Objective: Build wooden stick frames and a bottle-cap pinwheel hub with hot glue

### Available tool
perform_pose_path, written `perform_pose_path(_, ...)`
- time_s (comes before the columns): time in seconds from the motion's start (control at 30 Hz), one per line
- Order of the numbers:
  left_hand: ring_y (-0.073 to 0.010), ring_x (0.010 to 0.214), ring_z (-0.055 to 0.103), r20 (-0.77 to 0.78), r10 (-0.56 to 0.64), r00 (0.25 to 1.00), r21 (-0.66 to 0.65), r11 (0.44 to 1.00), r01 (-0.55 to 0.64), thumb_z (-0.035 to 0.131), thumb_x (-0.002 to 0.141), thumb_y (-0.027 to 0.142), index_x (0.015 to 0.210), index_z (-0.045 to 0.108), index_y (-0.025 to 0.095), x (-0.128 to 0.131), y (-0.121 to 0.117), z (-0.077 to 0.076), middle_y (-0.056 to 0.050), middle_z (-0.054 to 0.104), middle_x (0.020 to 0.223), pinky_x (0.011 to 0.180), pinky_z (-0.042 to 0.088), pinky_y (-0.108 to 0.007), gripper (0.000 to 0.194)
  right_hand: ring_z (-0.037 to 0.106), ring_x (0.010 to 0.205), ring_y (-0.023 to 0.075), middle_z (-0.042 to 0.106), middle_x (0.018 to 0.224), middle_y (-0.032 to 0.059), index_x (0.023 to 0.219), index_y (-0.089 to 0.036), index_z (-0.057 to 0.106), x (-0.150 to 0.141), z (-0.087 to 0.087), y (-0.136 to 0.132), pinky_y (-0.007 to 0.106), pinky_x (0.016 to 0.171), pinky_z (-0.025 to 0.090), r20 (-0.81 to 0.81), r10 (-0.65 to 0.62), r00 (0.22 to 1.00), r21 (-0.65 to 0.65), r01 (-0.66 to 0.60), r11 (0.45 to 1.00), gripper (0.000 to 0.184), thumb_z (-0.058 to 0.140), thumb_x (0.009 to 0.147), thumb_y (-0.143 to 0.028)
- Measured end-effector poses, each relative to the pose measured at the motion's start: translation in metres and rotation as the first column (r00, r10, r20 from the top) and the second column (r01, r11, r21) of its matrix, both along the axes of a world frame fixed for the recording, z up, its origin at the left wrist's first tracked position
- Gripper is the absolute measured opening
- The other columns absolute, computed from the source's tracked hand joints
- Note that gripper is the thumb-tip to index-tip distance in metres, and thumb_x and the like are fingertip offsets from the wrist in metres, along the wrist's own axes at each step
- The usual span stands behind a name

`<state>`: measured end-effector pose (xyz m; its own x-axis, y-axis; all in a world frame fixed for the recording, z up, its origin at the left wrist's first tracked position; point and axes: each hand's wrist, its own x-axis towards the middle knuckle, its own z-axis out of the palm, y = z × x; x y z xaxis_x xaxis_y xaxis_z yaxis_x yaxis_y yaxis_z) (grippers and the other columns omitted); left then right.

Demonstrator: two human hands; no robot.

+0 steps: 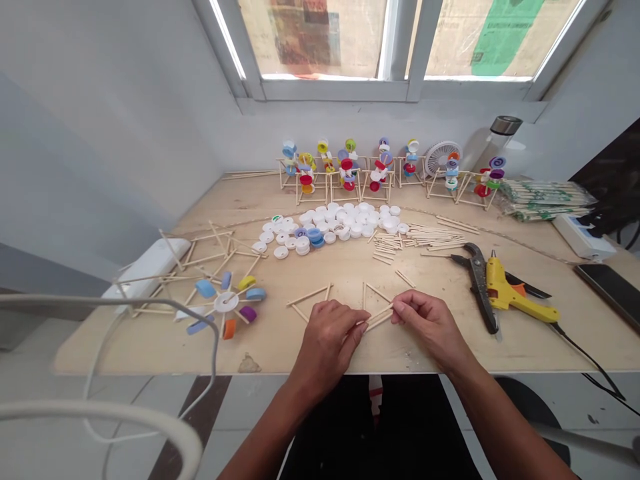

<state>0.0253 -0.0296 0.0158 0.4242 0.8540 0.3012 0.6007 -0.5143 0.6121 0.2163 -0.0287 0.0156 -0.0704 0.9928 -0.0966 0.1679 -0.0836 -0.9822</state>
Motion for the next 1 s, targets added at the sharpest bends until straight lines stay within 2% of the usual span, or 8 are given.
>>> perform_pose_path(0.27,-0.0182,0.075,0.056,-0.027,0.007,1.000,0.036,0.999,-0.006,0.045,0.087,0.019,0.090,0.063,0.020,0.012,0.004,-0.006,-0.004,0.066,0.076,0.076,0.038,-0.035,0.018,0.055,0.065,0.0136,0.061,0.066,-0.0001,0.074,-0.018,0.061,-0.006,-0.001,-0.001,0.024,0.062,0.041,0.152,0.034,0.988,0.076,-0.046,0.996,0.020,0.052,0.083,-0.033)
perform_pose_path(0.43,-0.0178,0.073,0.055,-0.056,0.060,0.997,0.117,0.992,-0.053,0.043,0.089,0.021,0.089,0.062,0.018,0.014,0.006,-0.018,-0.004,0.065,0.076,0.075,0.038,-0.035,0.020,0.061,0.078,0.0170,0.068,0.081,0.0023,0.083,-0.019,0.064,0.017,0.001,-0.003,0.027,0.071,0.043,0.408,-0.103,0.907,0.227,0.009,0.974,0.021,0.050,0.084,-0.034)
perform_pose_path(0.53,-0.0181,0.072,0.054,-0.078,0.107,0.991,0.180,0.979,-0.092,0.042,0.089,0.022,0.089,0.062,0.017,0.012,0.006,-0.024,-0.005,0.064,0.074,0.075,0.038,-0.036,0.020,0.061,0.076,0.0182,0.069,0.084,0.0035,0.084,-0.019,0.065,0.043,0.001,0.006,0.030,0.072,0.041,0.583,-0.307,0.752,0.403,0.061,0.913,0.020,0.050,0.084,-0.032)
perform_pose_path(0.63,-0.0181,0.072,0.054,-0.088,0.141,0.986,0.229,0.966,-0.118,0.042,0.089,0.022,0.088,0.062,0.018,0.012,0.007,-0.028,-0.004,0.062,0.072,0.075,0.038,-0.035,0.020,0.060,0.078,0.0208,0.070,0.085,0.0053,0.081,-0.019,0.065,0.066,0.005,0.028,0.033,0.073,0.036,0.769,-0.427,0.476,0.506,-0.047,0.861,0.018,0.050,0.083,-0.028)
perform_pose_path(0.73,-0.0178,0.071,0.054,-0.079,0.160,0.984,0.255,0.958,-0.135,0.043,0.089,0.021,0.088,0.062,0.018,0.014,0.005,-0.030,-0.004,0.061,0.071,0.075,0.038,-0.034,0.019,0.056,0.079,0.0226,0.069,0.082,0.0076,0.079,-0.018,0.066,0.077,0.010,0.056,0.034,0.070,0.030,0.914,-0.359,0.190,0.393,-0.192,0.899,0.018,0.049,0.084,-0.022)
perform_pose_path(0.8,-0.0176,0.071,0.053,-0.073,0.160,0.984,0.257,0.957,-0.137,0.043,0.088,0.021,0.088,0.062,0.018,0.014,0.004,-0.030,-0.003,0.061,0.071,0.075,0.038,-0.034,0.019,0.054,0.080,0.0222,0.068,0.080,0.0089,0.079,-0.016,0.066,0.079,0.012,0.072,0.035,0.070,0.027,0.959,-0.282,0.045,0.283,-0.266,0.921,0.018,0.049,0.084,-0.020)
perform_pose_path(0.9,-0.0177,0.072,0.053,-0.080,0.162,0.983,0.242,0.960,-0.139,0.043,0.088,0.021,0.089,0.062,0.018,0.013,0.002,-0.028,-0.003,0.061,0.071,0.074,0.037,-0.034,0.019,0.052,0.081,0.0202,0.066,0.078,0.0110,0.078,-0.012,0.065,0.078,0.012,0.090,0.036,0.071,0.024,0.971,-0.230,-0.059,0.198,-0.336,0.921,0.021,0.046,0.085,-0.014)
perform_pose_path(1.0,-0.0178,0.072,0.054,-0.089,0.166,0.982,0.221,0.965,-0.143,0.043,0.088,0.020,0.089,0.062,0.018,0.012,0.001,-0.026,-0.004,0.061,0.071,0.074,0.037,-0.034,0.019,0.051,0.081,0.0187,0.062,0.073,0.0104,0.073,-0.012,0.063,0.078,0.008,0.101,0.037,0.072,0.023,0.976,-0.213,-0.036,0.187,-0.359,0.914,0.023,0.043,0.083,-0.004)
